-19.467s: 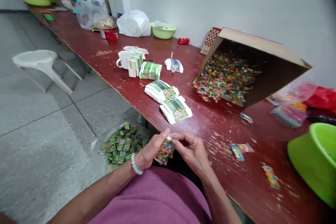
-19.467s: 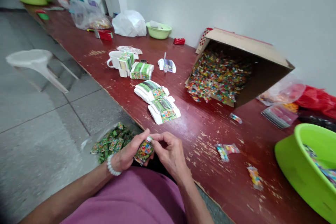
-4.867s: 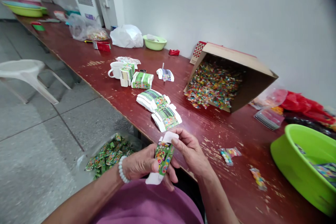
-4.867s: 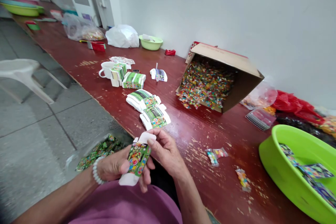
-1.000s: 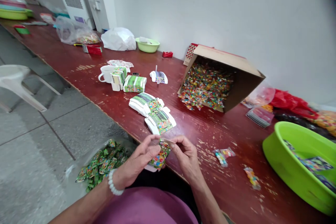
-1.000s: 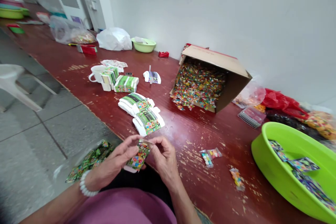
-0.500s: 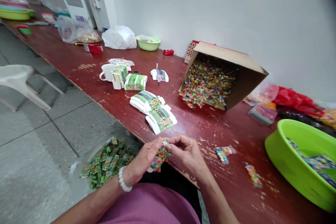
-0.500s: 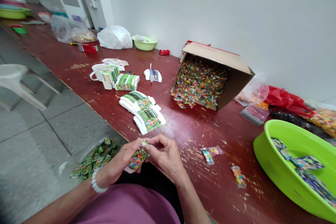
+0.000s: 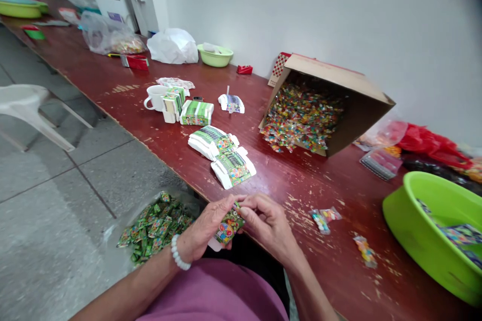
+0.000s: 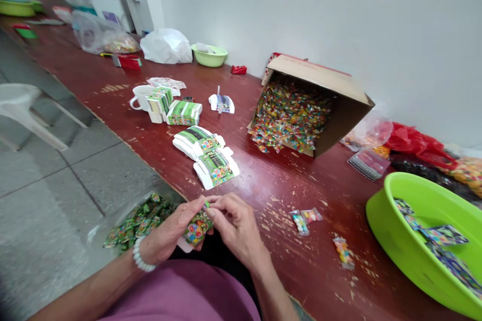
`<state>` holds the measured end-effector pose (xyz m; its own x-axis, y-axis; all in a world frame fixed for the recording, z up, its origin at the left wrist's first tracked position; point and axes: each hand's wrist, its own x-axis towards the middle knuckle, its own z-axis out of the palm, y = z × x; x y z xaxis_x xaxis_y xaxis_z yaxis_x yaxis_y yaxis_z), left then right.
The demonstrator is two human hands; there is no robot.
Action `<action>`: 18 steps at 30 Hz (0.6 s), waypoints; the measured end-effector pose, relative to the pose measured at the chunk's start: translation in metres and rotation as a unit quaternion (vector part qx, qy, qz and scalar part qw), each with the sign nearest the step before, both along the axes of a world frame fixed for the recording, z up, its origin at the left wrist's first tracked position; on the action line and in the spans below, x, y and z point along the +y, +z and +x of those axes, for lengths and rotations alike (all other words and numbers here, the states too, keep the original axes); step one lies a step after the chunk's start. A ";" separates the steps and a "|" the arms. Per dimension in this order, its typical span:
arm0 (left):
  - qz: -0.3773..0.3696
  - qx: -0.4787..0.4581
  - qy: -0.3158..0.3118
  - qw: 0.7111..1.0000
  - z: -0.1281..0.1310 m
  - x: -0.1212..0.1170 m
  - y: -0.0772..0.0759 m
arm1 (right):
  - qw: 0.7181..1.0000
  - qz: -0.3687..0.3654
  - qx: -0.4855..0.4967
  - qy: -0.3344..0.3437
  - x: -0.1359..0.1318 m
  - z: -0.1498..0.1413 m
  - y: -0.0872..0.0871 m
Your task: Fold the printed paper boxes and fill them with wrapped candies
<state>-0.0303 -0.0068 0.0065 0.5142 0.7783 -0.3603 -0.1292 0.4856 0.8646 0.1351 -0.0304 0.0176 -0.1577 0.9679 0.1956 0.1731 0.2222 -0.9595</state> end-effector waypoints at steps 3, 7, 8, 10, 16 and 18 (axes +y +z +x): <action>-0.029 -0.003 0.036 0.999 0.002 -0.002 -0.007 | 0.994 0.076 -0.074 -0.002 -0.002 -0.006 -0.006; -0.051 -0.038 0.034 0.997 -0.004 0.002 -0.011 | 0.992 -0.042 -0.111 -0.041 0.041 0.019 -0.025; -0.055 -0.045 0.027 0.997 -0.008 0.004 -0.012 | 0.978 -0.071 -0.149 -0.128 0.062 0.033 -0.030; -0.066 -0.050 0.018 0.996 -0.016 0.006 -0.015 | 0.950 -0.081 -0.184 -0.240 0.109 0.068 -0.038; -0.078 -0.029 0.039 0.996 -0.049 0.005 -0.044 | 0.864 -0.166 -0.282 -0.383 0.216 0.138 -0.056; -0.084 -0.004 0.039 0.996 -0.063 0.006 -0.056 | 0.849 -0.196 -0.297 -0.391 0.228 0.142 -0.064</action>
<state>-0.0935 -0.0011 -0.0492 0.4573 0.7452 -0.4853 -0.1786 0.6116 0.7707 0.2772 0.1976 -0.0462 0.6044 0.7948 -0.0547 0.6000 -0.4993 -0.6250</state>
